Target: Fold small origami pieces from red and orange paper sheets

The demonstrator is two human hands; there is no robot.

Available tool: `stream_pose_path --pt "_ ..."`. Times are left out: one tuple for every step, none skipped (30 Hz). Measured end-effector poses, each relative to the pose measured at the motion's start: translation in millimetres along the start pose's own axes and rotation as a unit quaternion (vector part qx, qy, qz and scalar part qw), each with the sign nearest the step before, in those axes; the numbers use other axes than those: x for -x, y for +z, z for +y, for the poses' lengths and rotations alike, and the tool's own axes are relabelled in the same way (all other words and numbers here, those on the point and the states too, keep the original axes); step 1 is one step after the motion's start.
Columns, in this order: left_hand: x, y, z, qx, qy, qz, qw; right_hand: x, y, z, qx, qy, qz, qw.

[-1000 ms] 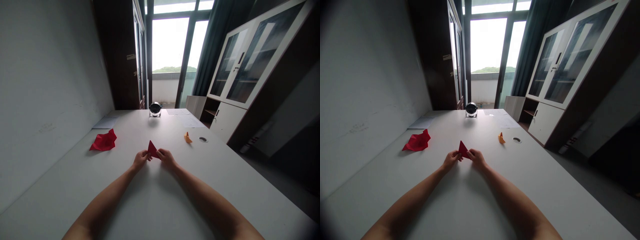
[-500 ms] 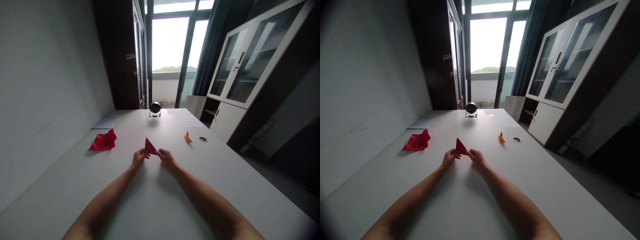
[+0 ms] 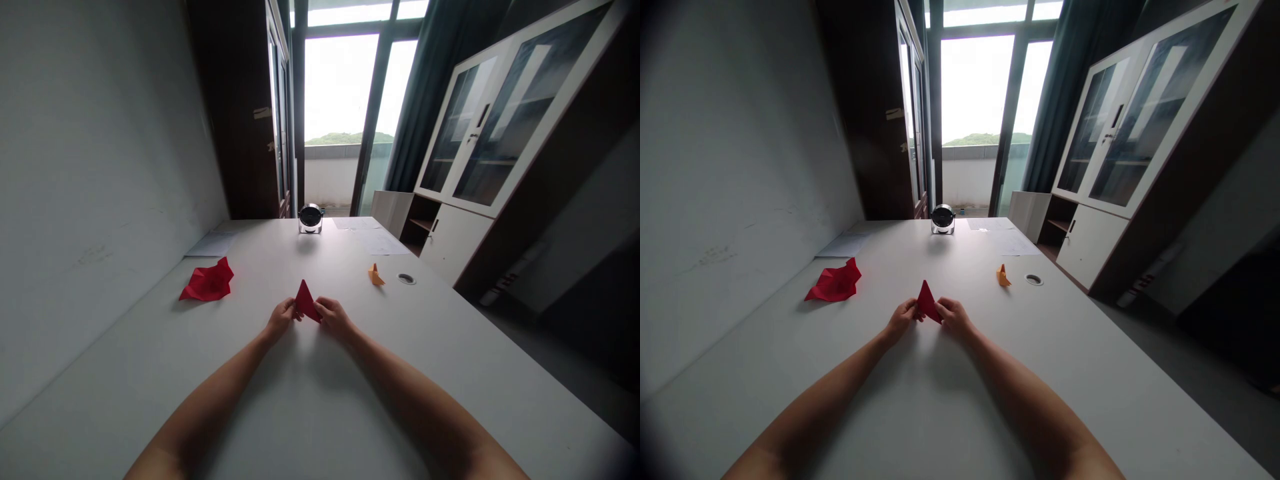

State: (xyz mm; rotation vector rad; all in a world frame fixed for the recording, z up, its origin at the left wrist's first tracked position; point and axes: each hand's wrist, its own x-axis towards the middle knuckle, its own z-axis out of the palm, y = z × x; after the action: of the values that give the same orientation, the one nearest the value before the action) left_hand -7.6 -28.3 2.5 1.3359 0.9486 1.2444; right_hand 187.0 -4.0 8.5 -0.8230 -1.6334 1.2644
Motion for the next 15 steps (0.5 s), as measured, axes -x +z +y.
stream_pose_path --pt "0.2 -0.1 0.1 -0.003 0.000 -0.002 1.000 0.3 0.1 -0.5 0.001 0.001 0.000 1.000" --pt "0.5 -0.3 0.3 -0.006 0.001 -0.003 1.000 0.5 0.2 -1.2 0.003 0.003 0.001 1.000" --pt "0.9 -0.4 0.6 -0.010 0.001 -0.006 1.000 0.8 0.3 -2.0 0.004 0.004 0.002 1.000" --pt "1.3 -0.5 0.9 -0.015 0.002 -0.011 1.000 1.1 0.6 -3.0 0.004 0.002 0.005 1.000" --pt "1.7 -0.5 1.2 -0.022 0.002 -0.016 1.000 1.3 1.0 -4.1 0.005 0.000 0.008 1.000" --pt "2.0 -0.5 1.5 -0.031 0.002 -0.020 0.999 1.5 1.5 -5.0 0.006 -0.002 0.009 1.000" --pt "2.2 -0.5 1.5 -0.043 0.003 -0.025 0.999 1.7 2.1 -5.8 0.008 -0.004 0.009 1.000" --pt "2.2 -0.5 1.4 -0.057 0.004 -0.030 0.998 1.9 2.9 -6.4 0.011 -0.006 0.007 1.000" --pt "2.1 -0.5 1.1 -0.071 0.005 -0.035 0.997 2.0 3.8 -6.7 0.013 -0.006 0.005 1.000" --pt "1.8 -0.5 0.7 -0.085 0.008 -0.039 0.996 1.9 4.6 -6.8 0.015 -0.006 0.004 1.000" --pt "1.5 -0.3 0.1 -0.096 0.011 -0.042 0.994 1.9 5.5 -6.6 0.019 -0.006 0.005 1.000" --pt "1.3 -0.1 -0.4 -0.104 0.014 -0.044 0.993 1.7 6.3 -6.3 0.027 -0.007 0.008 1.000" --pt "1.1 0.2 -0.9 -0.110 0.018 -0.043 0.993 1.5 6.9 -5.8 0.039 -0.009 0.013 0.999" --pt "1.2 0.6 -1.2 -0.117 0.022 -0.039 0.992 1.3 7.5 -5.2 0.055 -0.011 0.022 0.998" --pt "1.5 1.0 -1.3 -0.125 0.025 -0.033 0.991 1.0 7.9 -4.7 0.073 -0.014 0.034 0.997"
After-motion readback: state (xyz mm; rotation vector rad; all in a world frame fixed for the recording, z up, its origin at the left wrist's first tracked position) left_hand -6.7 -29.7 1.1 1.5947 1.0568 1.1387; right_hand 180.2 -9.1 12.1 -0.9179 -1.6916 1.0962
